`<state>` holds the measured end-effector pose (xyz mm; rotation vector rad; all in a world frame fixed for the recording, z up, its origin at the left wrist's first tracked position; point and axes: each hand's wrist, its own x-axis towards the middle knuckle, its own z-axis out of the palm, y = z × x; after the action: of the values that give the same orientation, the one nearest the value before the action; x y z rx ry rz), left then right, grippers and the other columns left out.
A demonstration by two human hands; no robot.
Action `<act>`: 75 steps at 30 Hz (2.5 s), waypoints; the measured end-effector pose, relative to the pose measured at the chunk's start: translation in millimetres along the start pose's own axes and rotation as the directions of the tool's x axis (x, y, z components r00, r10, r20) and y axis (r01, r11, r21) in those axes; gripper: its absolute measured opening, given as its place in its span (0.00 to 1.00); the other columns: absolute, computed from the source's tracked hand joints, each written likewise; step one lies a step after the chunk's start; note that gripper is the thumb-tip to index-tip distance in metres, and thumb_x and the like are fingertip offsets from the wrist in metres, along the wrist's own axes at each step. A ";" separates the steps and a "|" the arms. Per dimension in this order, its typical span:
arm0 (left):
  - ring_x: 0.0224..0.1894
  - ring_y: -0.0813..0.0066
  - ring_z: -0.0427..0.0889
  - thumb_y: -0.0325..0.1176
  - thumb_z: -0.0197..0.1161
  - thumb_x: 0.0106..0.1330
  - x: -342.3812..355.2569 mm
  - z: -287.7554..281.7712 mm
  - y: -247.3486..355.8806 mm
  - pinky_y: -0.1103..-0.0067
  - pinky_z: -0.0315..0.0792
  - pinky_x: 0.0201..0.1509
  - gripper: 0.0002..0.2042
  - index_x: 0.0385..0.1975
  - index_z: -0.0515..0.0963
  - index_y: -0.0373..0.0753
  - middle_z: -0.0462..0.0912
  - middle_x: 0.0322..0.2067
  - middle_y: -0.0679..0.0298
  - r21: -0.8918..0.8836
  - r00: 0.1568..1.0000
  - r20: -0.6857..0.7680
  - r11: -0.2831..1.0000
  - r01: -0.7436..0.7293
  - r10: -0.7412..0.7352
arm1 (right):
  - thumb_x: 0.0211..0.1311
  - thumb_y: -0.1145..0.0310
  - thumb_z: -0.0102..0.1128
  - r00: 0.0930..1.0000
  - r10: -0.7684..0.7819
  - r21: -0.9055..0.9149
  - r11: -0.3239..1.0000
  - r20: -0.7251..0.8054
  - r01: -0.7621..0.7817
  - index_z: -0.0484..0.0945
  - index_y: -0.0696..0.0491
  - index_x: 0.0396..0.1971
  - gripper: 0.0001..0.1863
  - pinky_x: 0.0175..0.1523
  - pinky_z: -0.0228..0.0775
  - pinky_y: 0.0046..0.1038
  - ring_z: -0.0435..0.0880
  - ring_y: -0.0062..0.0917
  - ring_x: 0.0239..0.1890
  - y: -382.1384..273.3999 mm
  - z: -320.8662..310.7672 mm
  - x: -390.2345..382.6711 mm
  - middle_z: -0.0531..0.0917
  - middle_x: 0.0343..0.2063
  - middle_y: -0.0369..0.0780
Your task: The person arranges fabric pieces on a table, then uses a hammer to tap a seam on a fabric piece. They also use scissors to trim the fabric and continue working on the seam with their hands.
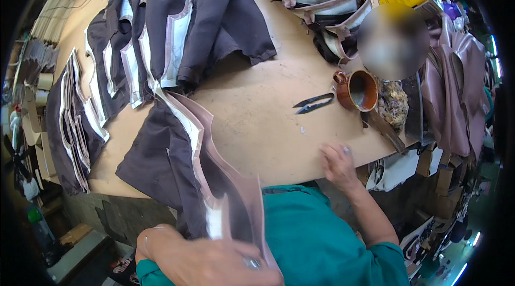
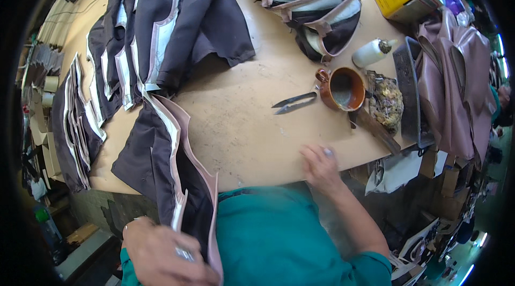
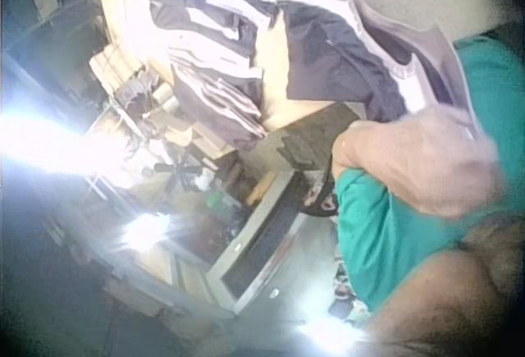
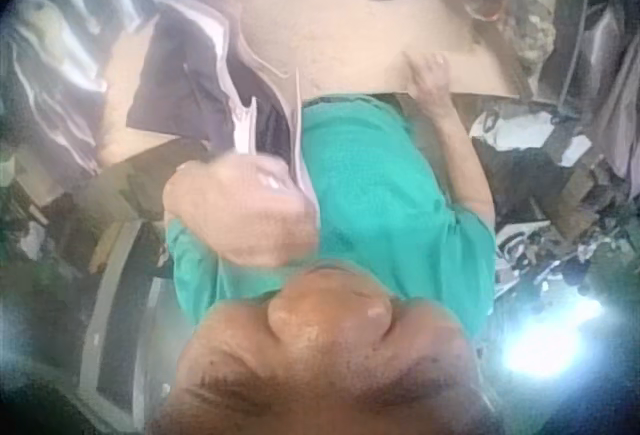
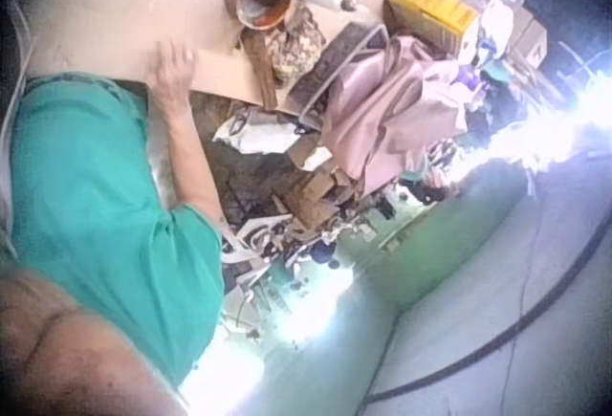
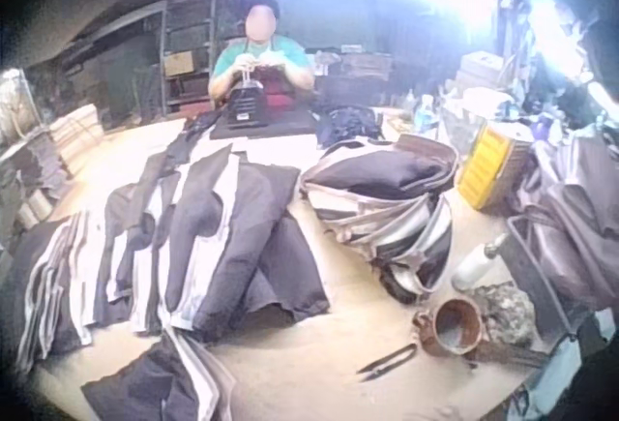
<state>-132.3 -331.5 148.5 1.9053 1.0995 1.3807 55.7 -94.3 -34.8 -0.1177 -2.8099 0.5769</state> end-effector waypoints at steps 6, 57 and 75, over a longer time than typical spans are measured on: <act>0.30 0.82 0.74 0.21 0.61 0.49 -16.5 -8.6 -22.1 0.85 0.69 0.36 0.11 0.33 0.70 0.33 0.74 0.26 0.66 -0.203 0.513 -0.448 0.642 0.739 -0.732 | 0.44 0.77 0.56 0.988 -0.012 0.167 0.986 0.155 -0.014 0.71 0.55 0.40 0.18 0.44 0.68 0.29 0.76 0.34 0.39 -23.5 20.6 46.6 0.76 0.36 0.43; 0.26 0.84 0.71 0.31 0.59 0.56 -24.8 12.4 -17.2 0.84 0.66 0.30 0.09 0.26 0.74 0.30 0.75 0.21 0.64 -0.514 0.363 -0.246 0.438 0.738 -0.899 | 0.47 0.84 0.50 0.920 -0.193 0.907 0.323 0.341 -0.269 0.62 0.55 0.53 0.28 0.38 0.67 0.21 0.75 0.19 0.28 -113.5 -58.0 127.1 0.76 0.25 0.39; 0.21 0.86 0.70 0.32 0.62 0.54 -34.8 15.7 -33.1 0.85 0.64 0.24 0.09 0.24 0.73 0.32 0.75 0.18 0.64 -0.528 0.411 -0.137 0.418 0.740 -0.901 | 0.53 0.78 0.54 0.915 -0.221 0.913 0.312 0.337 -0.262 0.63 0.57 0.52 0.24 0.34 0.67 0.19 0.75 0.17 0.28 -105.9 -45.9 122.4 0.78 0.25 0.38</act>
<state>-132.4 -343.2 99.4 0.5105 1.5318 1.2124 -51.8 -157.9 77.9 0.2489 -2.2087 2.4210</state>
